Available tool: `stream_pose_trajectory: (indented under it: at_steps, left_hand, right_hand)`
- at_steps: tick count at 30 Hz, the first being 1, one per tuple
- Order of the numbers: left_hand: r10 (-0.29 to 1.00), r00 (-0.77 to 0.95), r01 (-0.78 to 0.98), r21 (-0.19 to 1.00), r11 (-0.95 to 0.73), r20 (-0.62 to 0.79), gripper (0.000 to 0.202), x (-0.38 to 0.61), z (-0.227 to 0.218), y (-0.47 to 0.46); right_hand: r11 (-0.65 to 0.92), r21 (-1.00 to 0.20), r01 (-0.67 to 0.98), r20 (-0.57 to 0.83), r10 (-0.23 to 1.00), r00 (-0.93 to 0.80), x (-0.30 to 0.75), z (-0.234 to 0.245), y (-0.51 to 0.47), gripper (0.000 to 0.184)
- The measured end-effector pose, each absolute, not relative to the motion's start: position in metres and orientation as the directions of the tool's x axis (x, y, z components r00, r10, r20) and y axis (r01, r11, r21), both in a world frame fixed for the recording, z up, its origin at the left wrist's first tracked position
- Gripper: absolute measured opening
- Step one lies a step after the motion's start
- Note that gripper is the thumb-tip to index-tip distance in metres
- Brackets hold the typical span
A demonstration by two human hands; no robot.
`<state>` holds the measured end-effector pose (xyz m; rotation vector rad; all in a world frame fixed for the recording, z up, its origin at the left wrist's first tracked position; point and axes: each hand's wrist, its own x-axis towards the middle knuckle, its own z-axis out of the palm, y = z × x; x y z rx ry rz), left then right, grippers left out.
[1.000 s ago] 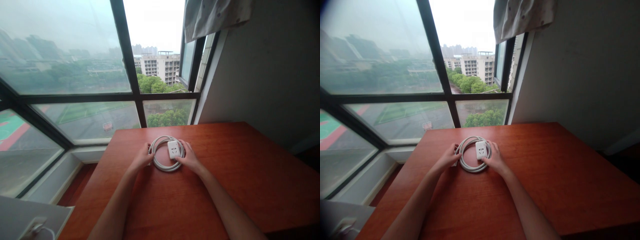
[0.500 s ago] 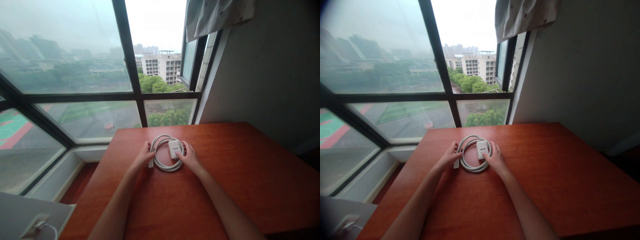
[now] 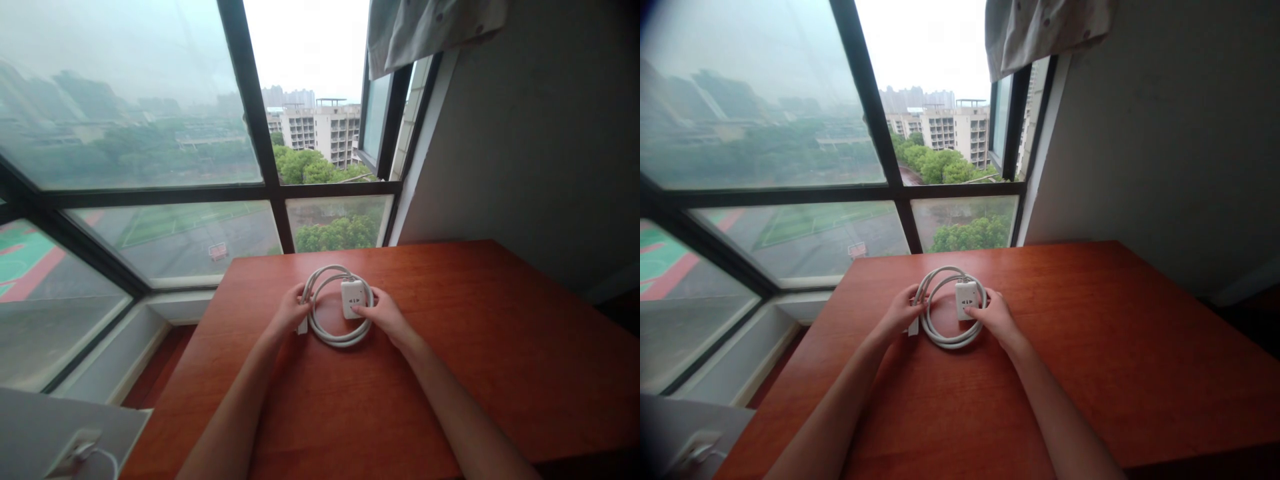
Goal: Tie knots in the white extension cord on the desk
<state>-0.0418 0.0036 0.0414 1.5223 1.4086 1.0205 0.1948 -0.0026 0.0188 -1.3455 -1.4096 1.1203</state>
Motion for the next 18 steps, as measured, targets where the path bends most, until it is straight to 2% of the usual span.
stream_pose_trajectory:
  at_steps: [3, 8, 10, 13, 15, 18]
  left_hand:
    - [0.998, 0.055, 0.312, 0.948, -0.054, 0.039, 0.02, -0.041, 0.04, 0.004]
    - [0.997, 0.068, 0.267, 0.962, -0.055, 0.038, 0.018, -0.04, 0.042, 0.002]
    - [0.997, 0.069, 0.261, 0.964, -0.05, 0.034, 0.019, -0.041, 0.043, 0.001]
    - [0.995, 0.104, 0.289, 0.956, -0.043, 0.013, 0.024, -0.044, 0.043, 0.001]
    - [0.991, 0.133, 0.333, 0.94, -0.07, 0.027, 0.028, -0.048, 0.044, 0.003]
    - [0.991, 0.114, 0.402, 0.909, -0.106, 0.065, 0.038, -0.055, 0.049, 0.006]
  right_hand:
    - [-0.042, -0.996, 0.078, -0.044, 0.998, -0.035, 0.189, 0.023, -0.007, 0.053]
    - [0.034, -0.992, 0.118, 0.042, 0.997, 0.067, 0.183, 0.027, -0.01, 0.046]
    - [0.055, -0.998, 0.01, 0.055, 0.998, -0.019, 0.184, 0.031, -0.012, 0.049]
    - [0.0, -0.988, -0.157, 0.045, 0.959, -0.281, 0.191, 0.04, -0.017, 0.066]
    - [-0.024, -0.985, -0.172, 0.046, 0.92, -0.389, 0.198, 0.046, -0.02, 0.07]
    - [0.024, -0.993, -0.117, 0.072, 0.903, -0.424, 0.209, 0.052, -0.021, 0.073]
